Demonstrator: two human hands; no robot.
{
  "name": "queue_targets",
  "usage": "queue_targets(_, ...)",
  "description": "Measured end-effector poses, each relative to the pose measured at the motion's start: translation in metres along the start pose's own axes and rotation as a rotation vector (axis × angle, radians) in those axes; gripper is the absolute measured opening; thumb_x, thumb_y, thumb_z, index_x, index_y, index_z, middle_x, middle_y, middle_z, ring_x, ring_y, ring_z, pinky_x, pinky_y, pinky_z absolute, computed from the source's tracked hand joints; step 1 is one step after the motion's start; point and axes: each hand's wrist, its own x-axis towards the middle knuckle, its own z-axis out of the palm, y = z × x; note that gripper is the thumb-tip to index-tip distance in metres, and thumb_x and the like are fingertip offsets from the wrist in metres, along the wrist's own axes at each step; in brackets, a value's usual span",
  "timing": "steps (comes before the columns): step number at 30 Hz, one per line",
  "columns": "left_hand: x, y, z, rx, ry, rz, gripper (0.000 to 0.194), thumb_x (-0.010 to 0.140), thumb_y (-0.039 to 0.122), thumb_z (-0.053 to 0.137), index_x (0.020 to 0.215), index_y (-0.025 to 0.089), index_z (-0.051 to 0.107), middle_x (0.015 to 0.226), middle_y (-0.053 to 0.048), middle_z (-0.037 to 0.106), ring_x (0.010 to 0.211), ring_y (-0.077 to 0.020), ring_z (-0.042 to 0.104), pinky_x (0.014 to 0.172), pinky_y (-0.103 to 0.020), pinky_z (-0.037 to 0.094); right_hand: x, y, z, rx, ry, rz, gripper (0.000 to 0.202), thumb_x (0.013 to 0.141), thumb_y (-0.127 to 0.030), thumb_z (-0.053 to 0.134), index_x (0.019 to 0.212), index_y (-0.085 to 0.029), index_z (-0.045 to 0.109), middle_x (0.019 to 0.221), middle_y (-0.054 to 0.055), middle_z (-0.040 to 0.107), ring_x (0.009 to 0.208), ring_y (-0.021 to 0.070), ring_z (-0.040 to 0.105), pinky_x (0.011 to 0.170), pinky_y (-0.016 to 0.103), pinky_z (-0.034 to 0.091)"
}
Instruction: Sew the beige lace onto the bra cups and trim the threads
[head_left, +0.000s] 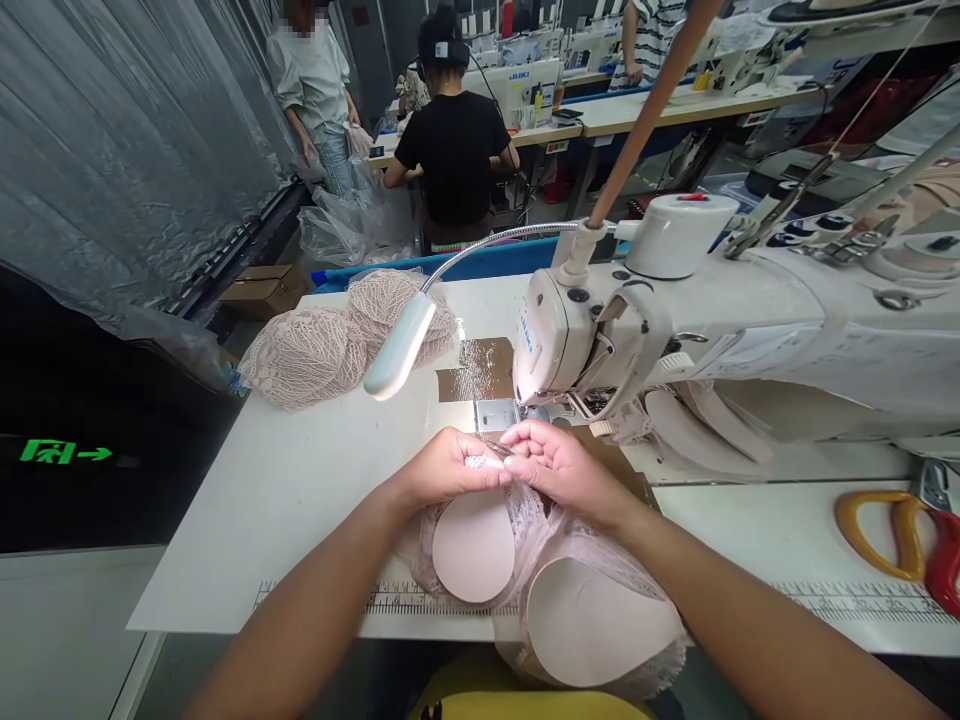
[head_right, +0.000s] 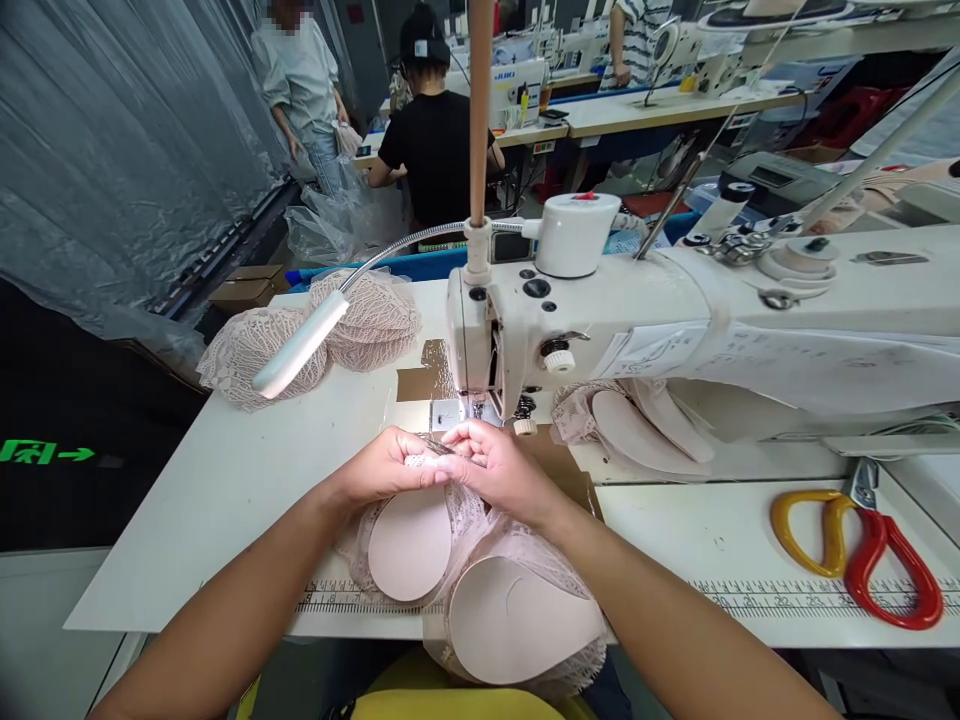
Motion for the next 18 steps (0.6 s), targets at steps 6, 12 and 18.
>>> queue_targets(6,-0.007,0.009,-0.019,0.128,-0.108,-0.034,0.026,0.072,0.032,0.071,0.087,0.011,0.066,0.074,0.0,0.058,0.066,-0.0098,0.049,0.061,-0.021,0.039,-0.001,-0.003,-0.001,-0.064,-0.053,0.08,0.018,0.079,-0.034,0.061,0.078,-0.016,0.059,0.074,0.0,0.057,0.07,0.0135,0.053,0.062,0.026,0.042)
queue_targets(12,-0.016,0.017,-0.039,0.297,0.008,0.016,0.022,0.077,0.034,0.065,0.073,0.013,0.06,0.064,0.003,0.047,0.059,-0.0078,0.041,0.055,-0.02,0.032,-0.001,0.002,-0.001,-0.046,-0.037,0.112,0.02,0.08,-0.034,0.059,0.075,-0.016,0.055,0.066,-0.003,0.05,0.059,0.0103,0.044,0.053,0.023,0.034)
queue_targets(18,-0.013,0.011,-0.03,0.346,0.092,0.01,0.037,0.066,0.036,0.075,0.095,0.017,0.064,0.079,0.001,0.055,0.068,-0.0109,0.048,0.06,-0.02,0.037,0.0,0.004,0.001,0.018,-0.051,0.073,0.02,0.081,-0.035,0.058,0.077,-0.016,0.054,0.068,-0.002,0.052,0.062,0.0109,0.046,0.056,0.023,0.036)
